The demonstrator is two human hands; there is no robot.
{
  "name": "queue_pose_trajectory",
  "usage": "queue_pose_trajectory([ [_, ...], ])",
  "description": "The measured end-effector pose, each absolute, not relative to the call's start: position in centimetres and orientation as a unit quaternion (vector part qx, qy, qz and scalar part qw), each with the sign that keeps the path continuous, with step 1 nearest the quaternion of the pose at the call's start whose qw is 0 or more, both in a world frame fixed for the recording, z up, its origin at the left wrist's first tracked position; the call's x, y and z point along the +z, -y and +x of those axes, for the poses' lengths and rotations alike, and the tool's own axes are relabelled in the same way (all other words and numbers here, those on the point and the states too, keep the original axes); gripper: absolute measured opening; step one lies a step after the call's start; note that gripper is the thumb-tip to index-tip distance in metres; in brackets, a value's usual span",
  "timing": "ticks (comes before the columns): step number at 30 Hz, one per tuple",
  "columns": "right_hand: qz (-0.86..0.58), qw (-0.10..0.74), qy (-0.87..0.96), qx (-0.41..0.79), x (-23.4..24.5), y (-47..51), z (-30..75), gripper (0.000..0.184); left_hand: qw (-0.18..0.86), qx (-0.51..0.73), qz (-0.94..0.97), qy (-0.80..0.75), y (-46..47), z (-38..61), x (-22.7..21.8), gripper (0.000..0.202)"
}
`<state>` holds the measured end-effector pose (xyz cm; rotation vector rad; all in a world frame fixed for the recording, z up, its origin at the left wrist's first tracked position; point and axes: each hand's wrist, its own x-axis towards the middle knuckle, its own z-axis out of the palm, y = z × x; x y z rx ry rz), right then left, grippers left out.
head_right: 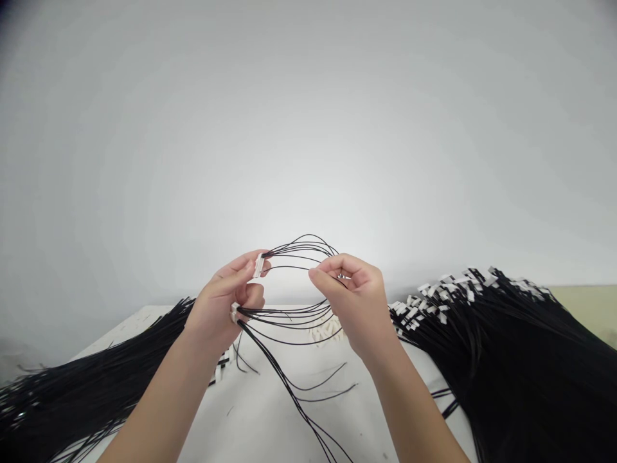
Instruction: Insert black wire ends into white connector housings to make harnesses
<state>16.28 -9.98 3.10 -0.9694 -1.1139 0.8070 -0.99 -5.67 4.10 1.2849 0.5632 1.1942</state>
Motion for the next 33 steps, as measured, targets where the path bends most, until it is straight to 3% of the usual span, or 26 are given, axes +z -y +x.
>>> queue_pose_trajectory([
  [10,-0.427,0.67,0.517,0.319,3.7,10.7,16.0,0.017,0.593,0.524,0.562,-0.243,5.4,-1.1,3.9,0.021],
  [15,-0.438,0.618,0.595,0.27,3.7,11.3,16.5,0.015,0.568,0.539,0.565,-0.261,5.3,-0.9,3.8,0.025],
  [27,-0.511,0.534,0.666,-0.101,2.6,10.6,16.4,0.007,0.52,0.545,0.596,-0.279,5.6,-0.6,3.6,0.026],
  [33,-0.537,0.492,0.652,-0.212,2.2,10.0,16.1,0.008,0.542,0.526,0.586,-0.293,5.6,-0.6,3.7,0.027],
])
